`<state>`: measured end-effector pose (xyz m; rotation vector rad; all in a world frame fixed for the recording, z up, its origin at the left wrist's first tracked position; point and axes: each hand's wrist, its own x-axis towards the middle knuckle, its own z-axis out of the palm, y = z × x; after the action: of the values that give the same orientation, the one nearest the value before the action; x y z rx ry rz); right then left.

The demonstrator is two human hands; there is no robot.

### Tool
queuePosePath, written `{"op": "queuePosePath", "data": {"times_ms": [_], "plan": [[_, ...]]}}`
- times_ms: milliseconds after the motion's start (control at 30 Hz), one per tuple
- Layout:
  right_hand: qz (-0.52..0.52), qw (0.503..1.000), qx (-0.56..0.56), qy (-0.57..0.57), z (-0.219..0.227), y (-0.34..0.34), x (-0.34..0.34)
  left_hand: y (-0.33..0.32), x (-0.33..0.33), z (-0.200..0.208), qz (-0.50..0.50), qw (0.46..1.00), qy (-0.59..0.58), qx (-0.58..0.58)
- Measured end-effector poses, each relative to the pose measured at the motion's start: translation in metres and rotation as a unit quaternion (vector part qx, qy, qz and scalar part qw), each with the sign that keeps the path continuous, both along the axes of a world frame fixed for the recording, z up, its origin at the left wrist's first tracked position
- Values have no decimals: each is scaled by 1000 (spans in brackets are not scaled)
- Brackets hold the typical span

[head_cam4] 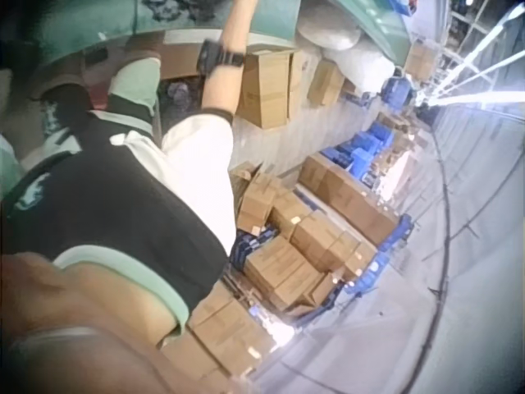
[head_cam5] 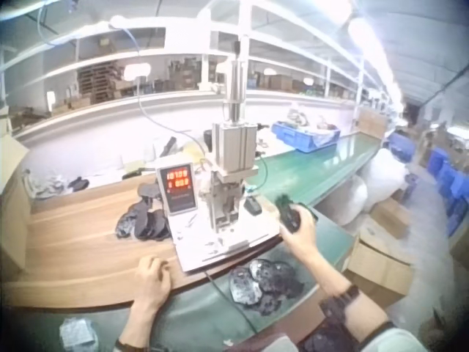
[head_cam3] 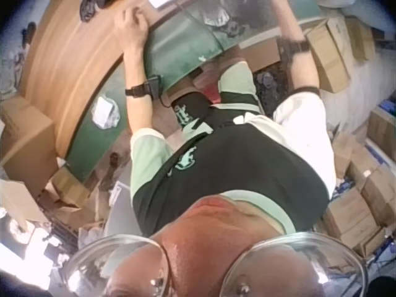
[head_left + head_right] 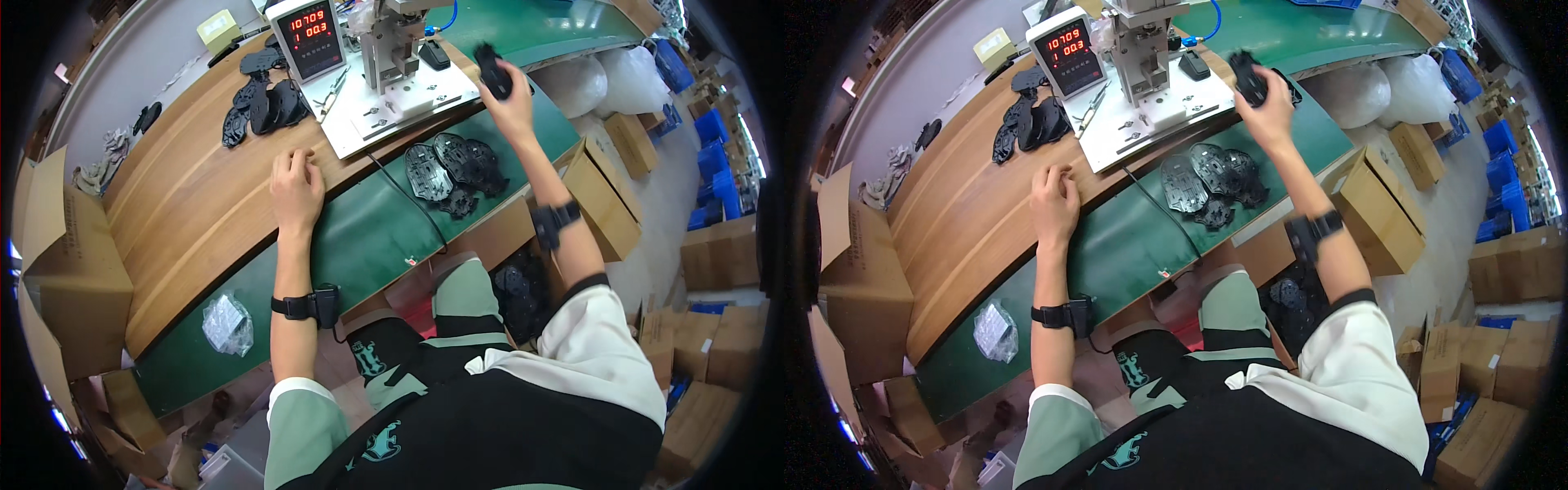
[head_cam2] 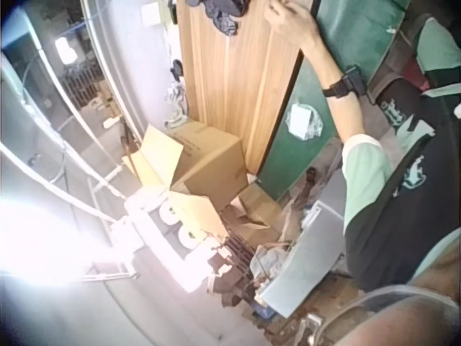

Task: The person is using a pneumatic press machine to join plastic components for what appears to be electronic mouse casings.

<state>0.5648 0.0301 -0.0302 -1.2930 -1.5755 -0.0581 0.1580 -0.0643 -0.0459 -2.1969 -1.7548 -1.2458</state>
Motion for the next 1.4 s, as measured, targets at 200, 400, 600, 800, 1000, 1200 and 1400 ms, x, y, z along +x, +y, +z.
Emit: {"op": "queuePosePath", "data": {"times_ms": [200, 400, 600, 800, 1000, 1200, 1400], "plan": [[-115, 975, -156, -107, -34, -100, 43, 6, 11, 5, -11, 1000, 4, -9], [86, 961, -194, -178, -7, -159, -23, 0, 5, 1, -25, 999, 6, 37], [117, 966, -159, -170, 8, -155, -34, -10, 25, 8, -117, 990, -49, 60], [269, 953, -114, -82, 63, -166, -64, -27, 56, 21, -316, 882, -315, -152], [283, 949, -118, -81, 62, -140, -90, -22, 61, 1, -360, 753, -482, -266], [301, 937, -78, -157, 55, -124, -99, -23, 57, -1, -372, 716, -523, -277], [255, 934, -147, 200, 31, -133, -137, -29, 67, -2, -353, 752, -485, -272]]}}
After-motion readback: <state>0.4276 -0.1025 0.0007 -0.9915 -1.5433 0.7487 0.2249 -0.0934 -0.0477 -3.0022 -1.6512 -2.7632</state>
